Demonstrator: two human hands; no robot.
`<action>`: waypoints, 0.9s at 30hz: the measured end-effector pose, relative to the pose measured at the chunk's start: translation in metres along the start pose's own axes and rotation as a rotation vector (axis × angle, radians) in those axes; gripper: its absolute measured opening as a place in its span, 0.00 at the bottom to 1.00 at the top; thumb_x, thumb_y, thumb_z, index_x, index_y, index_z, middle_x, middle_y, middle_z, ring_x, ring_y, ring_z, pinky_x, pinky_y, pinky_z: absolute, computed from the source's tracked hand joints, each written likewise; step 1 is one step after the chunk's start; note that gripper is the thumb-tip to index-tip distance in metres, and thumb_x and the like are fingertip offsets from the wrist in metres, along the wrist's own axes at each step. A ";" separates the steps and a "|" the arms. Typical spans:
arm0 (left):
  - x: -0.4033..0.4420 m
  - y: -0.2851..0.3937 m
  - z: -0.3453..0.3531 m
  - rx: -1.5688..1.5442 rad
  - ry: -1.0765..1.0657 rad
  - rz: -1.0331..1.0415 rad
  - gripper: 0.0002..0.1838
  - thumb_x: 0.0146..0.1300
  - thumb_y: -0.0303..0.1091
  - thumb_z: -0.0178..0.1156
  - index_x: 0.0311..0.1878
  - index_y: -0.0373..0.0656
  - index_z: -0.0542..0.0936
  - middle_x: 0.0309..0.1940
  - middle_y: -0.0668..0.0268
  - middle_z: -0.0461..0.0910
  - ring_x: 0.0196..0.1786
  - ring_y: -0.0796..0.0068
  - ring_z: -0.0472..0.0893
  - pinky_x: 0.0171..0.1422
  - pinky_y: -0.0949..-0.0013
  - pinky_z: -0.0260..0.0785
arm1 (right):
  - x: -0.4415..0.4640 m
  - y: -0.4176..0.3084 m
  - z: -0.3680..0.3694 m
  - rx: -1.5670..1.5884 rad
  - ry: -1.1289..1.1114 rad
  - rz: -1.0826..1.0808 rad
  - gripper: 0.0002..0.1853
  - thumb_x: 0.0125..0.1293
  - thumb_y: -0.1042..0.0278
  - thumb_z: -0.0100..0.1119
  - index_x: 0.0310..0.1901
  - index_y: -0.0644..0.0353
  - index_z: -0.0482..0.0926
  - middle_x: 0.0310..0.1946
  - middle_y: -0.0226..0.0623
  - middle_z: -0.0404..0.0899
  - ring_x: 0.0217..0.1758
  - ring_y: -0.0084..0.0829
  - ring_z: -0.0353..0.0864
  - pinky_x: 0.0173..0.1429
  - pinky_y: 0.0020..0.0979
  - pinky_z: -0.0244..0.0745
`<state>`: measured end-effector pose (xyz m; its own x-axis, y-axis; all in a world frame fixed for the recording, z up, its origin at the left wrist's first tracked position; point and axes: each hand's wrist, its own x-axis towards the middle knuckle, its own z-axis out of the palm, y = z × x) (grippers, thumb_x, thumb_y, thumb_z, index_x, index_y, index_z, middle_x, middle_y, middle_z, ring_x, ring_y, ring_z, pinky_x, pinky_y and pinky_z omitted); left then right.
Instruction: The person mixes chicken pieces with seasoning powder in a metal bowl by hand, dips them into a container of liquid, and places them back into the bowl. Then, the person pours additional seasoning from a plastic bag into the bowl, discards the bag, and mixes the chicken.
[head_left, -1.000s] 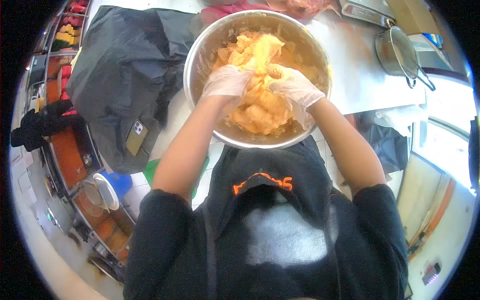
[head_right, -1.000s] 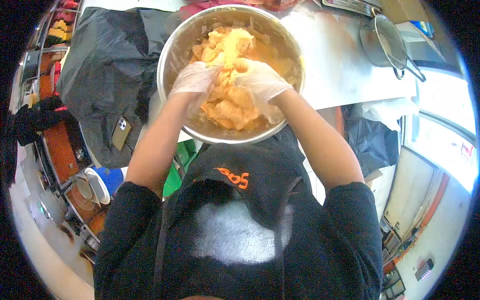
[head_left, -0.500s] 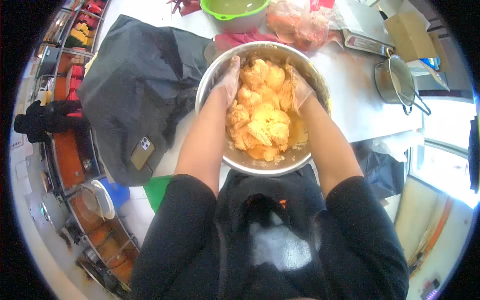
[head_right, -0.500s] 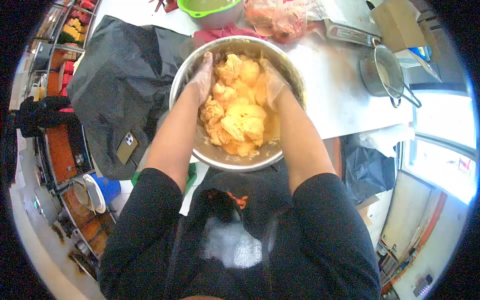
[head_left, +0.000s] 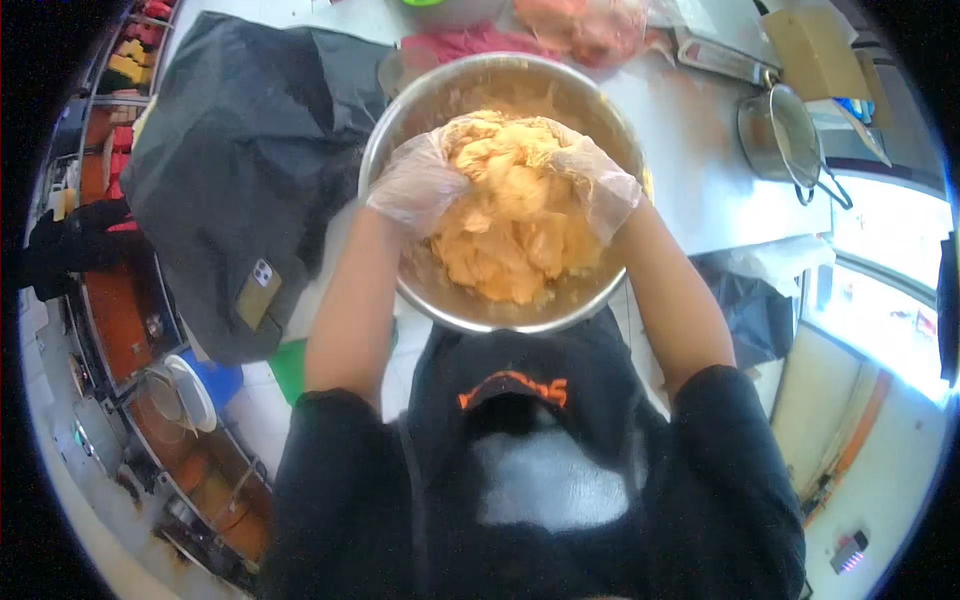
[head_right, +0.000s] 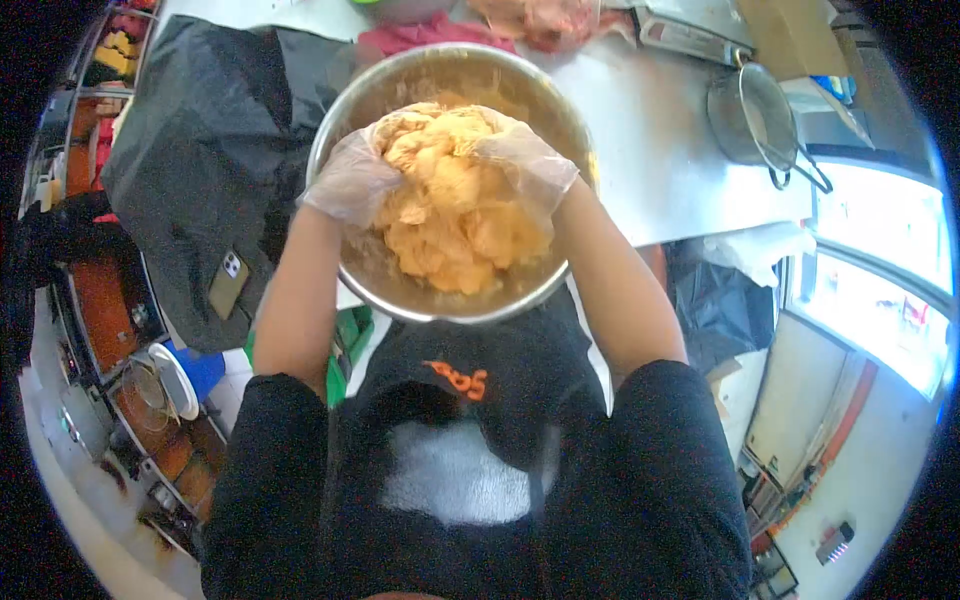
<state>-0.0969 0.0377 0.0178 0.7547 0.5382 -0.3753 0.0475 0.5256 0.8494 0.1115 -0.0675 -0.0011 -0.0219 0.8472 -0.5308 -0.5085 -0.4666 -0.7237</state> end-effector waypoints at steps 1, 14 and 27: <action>-0.009 -0.013 -0.010 0.380 0.130 -0.065 0.34 0.55 0.16 0.65 0.69 0.39 0.72 0.57 0.60 0.81 0.57 0.71 0.81 0.60 0.67 0.77 | -0.026 -0.013 0.019 -0.236 -0.003 -0.009 0.24 0.69 0.71 0.54 0.67 0.58 0.71 0.57 0.38 0.80 0.56 0.31 0.81 0.56 0.34 0.82; -0.008 -0.082 -0.002 0.402 0.482 -0.543 0.42 0.69 0.63 0.54 0.73 0.38 0.68 0.69 0.55 0.72 0.70 0.62 0.71 0.74 0.66 0.59 | -0.007 0.041 0.032 0.326 0.024 0.492 0.20 0.77 0.56 0.51 0.63 0.58 0.75 0.57 0.41 0.81 0.53 0.36 0.85 0.56 0.39 0.84; -0.024 -0.022 0.026 1.150 0.479 -0.510 0.36 0.75 0.63 0.36 0.68 0.43 0.73 0.63 0.44 0.75 0.67 0.49 0.74 0.72 0.53 0.62 | -0.029 0.013 -0.002 -0.815 -0.025 -0.353 0.27 0.66 0.73 0.61 0.67 0.53 0.72 0.60 0.34 0.79 0.58 0.29 0.80 0.64 0.29 0.75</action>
<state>-0.0990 -0.0035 0.0175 0.1980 0.7496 -0.6316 0.9488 0.0153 0.3155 0.1074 -0.0983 0.0040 -0.0036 0.9766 -0.2149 0.2819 -0.2052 -0.9373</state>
